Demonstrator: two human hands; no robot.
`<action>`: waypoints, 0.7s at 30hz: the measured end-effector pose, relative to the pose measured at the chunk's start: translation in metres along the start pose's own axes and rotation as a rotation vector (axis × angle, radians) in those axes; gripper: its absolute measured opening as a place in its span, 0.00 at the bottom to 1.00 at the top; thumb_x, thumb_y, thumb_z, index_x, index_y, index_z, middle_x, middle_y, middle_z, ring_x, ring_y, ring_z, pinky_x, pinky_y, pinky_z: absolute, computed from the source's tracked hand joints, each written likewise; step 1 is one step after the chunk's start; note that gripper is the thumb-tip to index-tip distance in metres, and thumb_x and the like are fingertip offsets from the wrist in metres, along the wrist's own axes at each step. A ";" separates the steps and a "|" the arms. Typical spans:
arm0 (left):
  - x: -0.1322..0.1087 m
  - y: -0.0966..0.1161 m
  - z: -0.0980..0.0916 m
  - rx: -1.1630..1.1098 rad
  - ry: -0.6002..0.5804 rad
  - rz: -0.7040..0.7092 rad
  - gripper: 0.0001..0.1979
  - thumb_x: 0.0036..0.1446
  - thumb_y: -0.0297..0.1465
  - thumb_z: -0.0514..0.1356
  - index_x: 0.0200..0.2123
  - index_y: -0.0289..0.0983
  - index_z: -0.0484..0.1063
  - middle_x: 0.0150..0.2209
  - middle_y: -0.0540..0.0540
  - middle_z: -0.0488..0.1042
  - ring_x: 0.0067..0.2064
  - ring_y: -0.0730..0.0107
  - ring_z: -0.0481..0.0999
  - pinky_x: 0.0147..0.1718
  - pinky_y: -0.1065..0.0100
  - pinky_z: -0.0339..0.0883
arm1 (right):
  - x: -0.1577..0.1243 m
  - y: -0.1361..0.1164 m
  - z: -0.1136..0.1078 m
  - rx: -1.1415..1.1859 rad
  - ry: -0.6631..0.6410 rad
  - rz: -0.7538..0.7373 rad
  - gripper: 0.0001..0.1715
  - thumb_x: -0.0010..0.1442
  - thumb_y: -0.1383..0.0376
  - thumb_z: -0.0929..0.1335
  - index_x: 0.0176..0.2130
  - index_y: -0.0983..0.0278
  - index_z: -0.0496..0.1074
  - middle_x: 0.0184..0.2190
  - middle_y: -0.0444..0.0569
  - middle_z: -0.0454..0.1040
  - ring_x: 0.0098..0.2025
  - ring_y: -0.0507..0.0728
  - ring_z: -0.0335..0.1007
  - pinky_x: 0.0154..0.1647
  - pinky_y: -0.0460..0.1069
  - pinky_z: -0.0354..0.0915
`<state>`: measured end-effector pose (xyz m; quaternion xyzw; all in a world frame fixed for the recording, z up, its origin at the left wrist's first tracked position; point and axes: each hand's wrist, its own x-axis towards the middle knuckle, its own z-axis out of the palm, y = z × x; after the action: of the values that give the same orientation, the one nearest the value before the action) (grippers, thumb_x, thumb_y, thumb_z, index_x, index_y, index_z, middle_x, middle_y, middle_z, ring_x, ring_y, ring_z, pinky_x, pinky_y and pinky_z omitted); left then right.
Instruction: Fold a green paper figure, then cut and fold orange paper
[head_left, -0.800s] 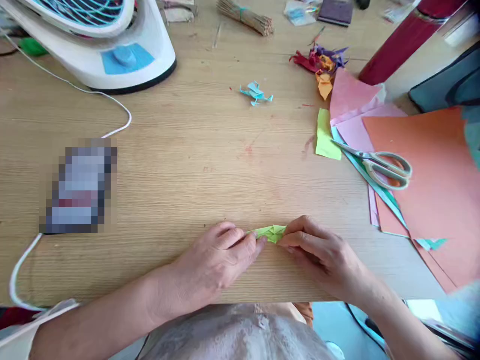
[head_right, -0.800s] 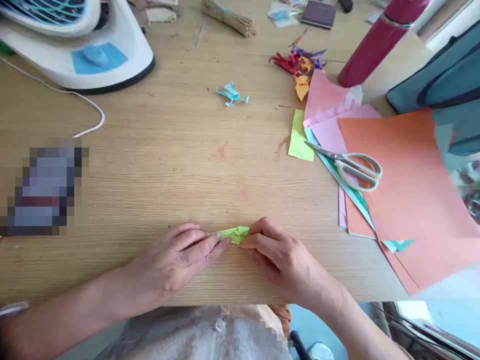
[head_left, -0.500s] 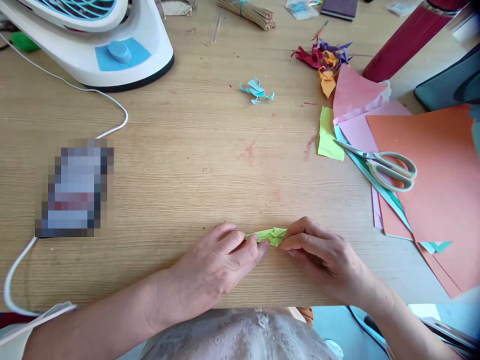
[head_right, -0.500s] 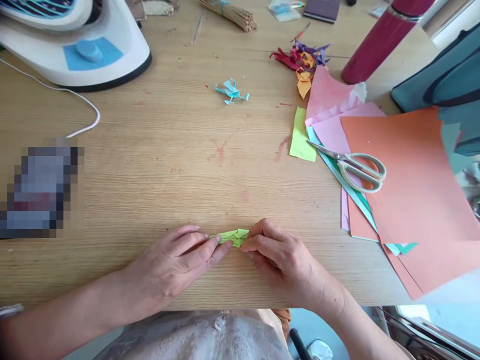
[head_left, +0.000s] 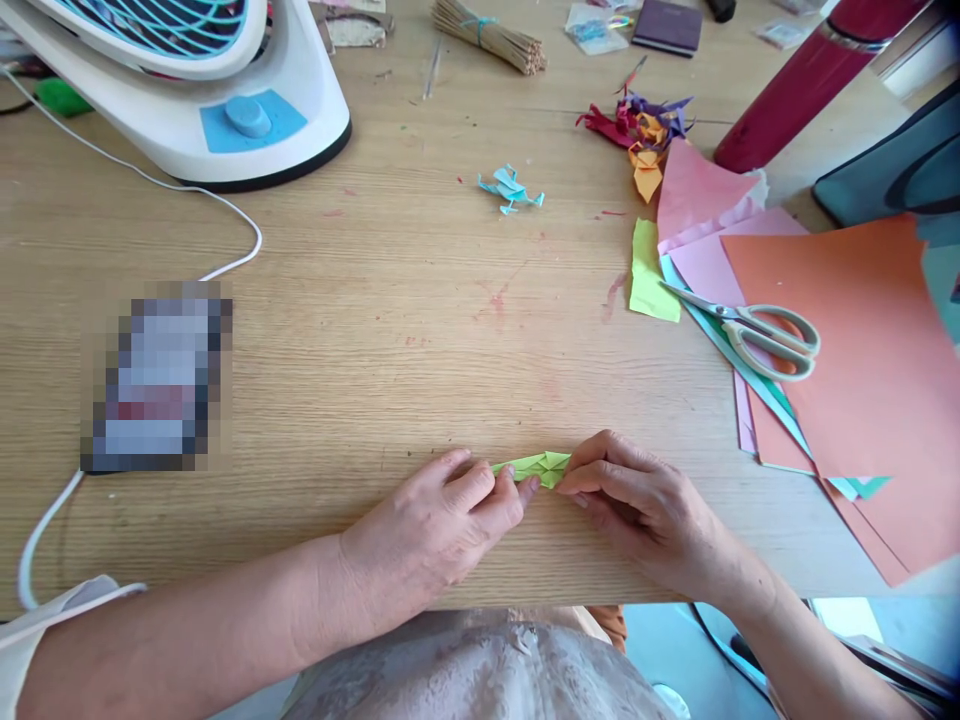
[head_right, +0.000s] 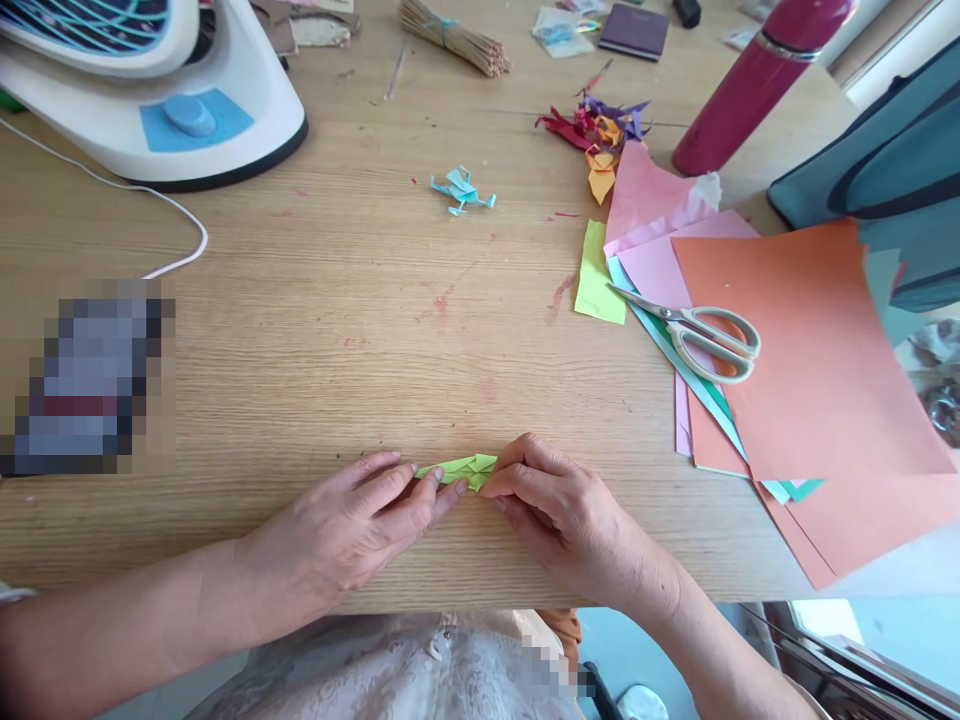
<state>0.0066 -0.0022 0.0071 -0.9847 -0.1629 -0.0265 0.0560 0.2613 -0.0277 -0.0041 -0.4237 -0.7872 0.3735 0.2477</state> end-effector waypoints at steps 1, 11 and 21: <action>0.000 0.000 0.000 0.002 -0.006 -0.004 0.21 0.65 0.21 0.46 0.56 0.32 0.69 0.48 0.45 0.73 0.44 0.63 0.71 0.50 0.59 0.68 | 0.000 0.000 0.000 0.000 0.000 -0.001 0.10 0.67 0.74 0.62 0.43 0.64 0.72 0.40 0.50 0.68 0.40 0.52 0.69 0.40 0.47 0.65; 0.005 -0.001 -0.003 -0.003 -0.020 0.018 0.21 0.64 0.21 0.48 0.58 0.31 0.68 0.44 0.46 0.72 0.40 0.64 0.69 0.44 0.61 0.71 | 0.001 -0.001 0.000 -0.005 0.008 -0.012 0.11 0.67 0.74 0.62 0.43 0.64 0.72 0.40 0.50 0.69 0.40 0.52 0.69 0.39 0.47 0.65; 0.001 -0.001 0.000 0.034 -0.031 0.031 0.23 0.63 0.20 0.47 0.59 0.32 0.67 0.47 0.45 0.71 0.42 0.63 0.69 0.50 0.60 0.68 | 0.000 -0.001 -0.001 0.003 0.013 -0.010 0.11 0.67 0.73 0.62 0.43 0.63 0.72 0.40 0.50 0.69 0.40 0.53 0.70 0.40 0.48 0.66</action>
<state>0.0067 -0.0006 0.0076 -0.9863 -0.1487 -0.0078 0.0704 0.2617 -0.0278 -0.0033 -0.4219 -0.7872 0.3706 0.2551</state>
